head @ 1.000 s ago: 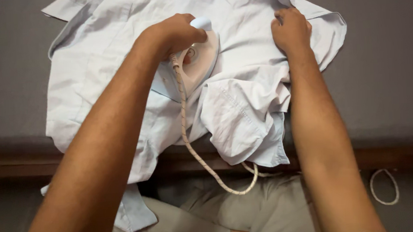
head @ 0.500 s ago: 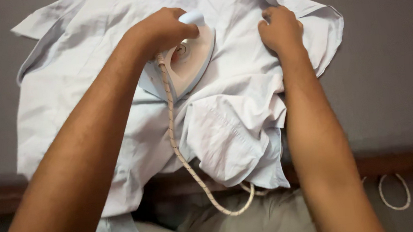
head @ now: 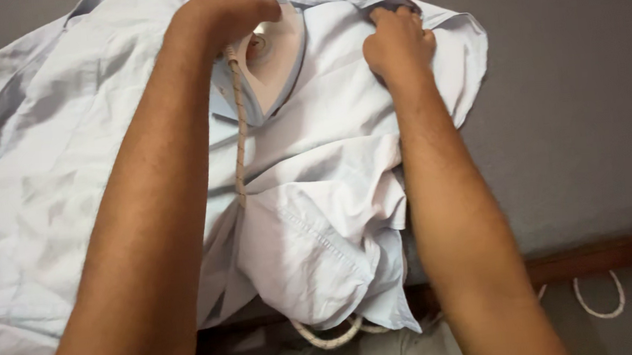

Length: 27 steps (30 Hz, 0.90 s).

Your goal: The person irons a white shirt laid out on a bed. They use a handheld electric iron to smooth the fabric, repeatedly adjusting the shirt with one hand while moving the iron with the other across the body and sleeves.

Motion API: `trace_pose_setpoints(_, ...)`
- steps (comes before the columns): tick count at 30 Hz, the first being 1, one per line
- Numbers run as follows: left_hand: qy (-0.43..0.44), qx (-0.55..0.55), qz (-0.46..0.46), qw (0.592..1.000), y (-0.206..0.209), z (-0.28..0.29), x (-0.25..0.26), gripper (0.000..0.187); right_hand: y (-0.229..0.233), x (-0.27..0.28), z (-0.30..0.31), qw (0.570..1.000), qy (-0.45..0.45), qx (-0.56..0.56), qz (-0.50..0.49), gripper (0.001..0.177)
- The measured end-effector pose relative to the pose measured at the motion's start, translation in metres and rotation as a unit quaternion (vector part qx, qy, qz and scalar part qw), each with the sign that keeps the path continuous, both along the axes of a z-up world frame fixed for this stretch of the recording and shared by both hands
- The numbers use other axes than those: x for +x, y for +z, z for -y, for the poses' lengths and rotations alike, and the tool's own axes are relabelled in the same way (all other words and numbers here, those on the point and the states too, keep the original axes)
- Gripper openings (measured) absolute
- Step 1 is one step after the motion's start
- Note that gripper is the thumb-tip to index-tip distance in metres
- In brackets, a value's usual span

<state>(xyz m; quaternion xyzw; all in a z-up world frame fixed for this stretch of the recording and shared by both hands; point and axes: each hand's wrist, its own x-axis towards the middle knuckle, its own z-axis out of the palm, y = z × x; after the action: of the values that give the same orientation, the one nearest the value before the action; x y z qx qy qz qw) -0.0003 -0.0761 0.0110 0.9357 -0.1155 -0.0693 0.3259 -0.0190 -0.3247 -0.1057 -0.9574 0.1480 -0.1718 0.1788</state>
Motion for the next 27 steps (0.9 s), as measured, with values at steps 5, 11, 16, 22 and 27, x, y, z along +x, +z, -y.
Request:
trace_pose_setpoints(5,0.015,0.012,-0.037,0.999,0.001,0.003,0.0,0.056,-0.004,0.001,-0.001,1.0,-0.003,0.014,0.017,0.052)
trace_pose_setpoints(11,0.009,-0.043,-0.073,0.996,-0.008,-0.006,-0.025,0.057,-0.013,0.0,0.003,0.998,0.021,-0.007,0.055,0.047)
trace_pose_setpoints(16,-0.011,-0.08,-0.075,0.994,-0.006,-0.022,-0.077,0.054,-0.019,-0.009,0.014,0.983,0.105,-0.034,0.144,0.038)
trace_pose_setpoints(22,0.004,-0.065,-0.111,0.992,0.005,-0.034,-0.132,0.07,-0.025,-0.021,0.019,0.973,0.135,-0.025,0.183,0.038)
trace_pose_setpoints(27,-0.019,-0.049,-0.11,0.993,0.007,-0.037,-0.14,0.067,-0.025,-0.024,0.019,0.978,0.128,-0.034,0.163,0.035)
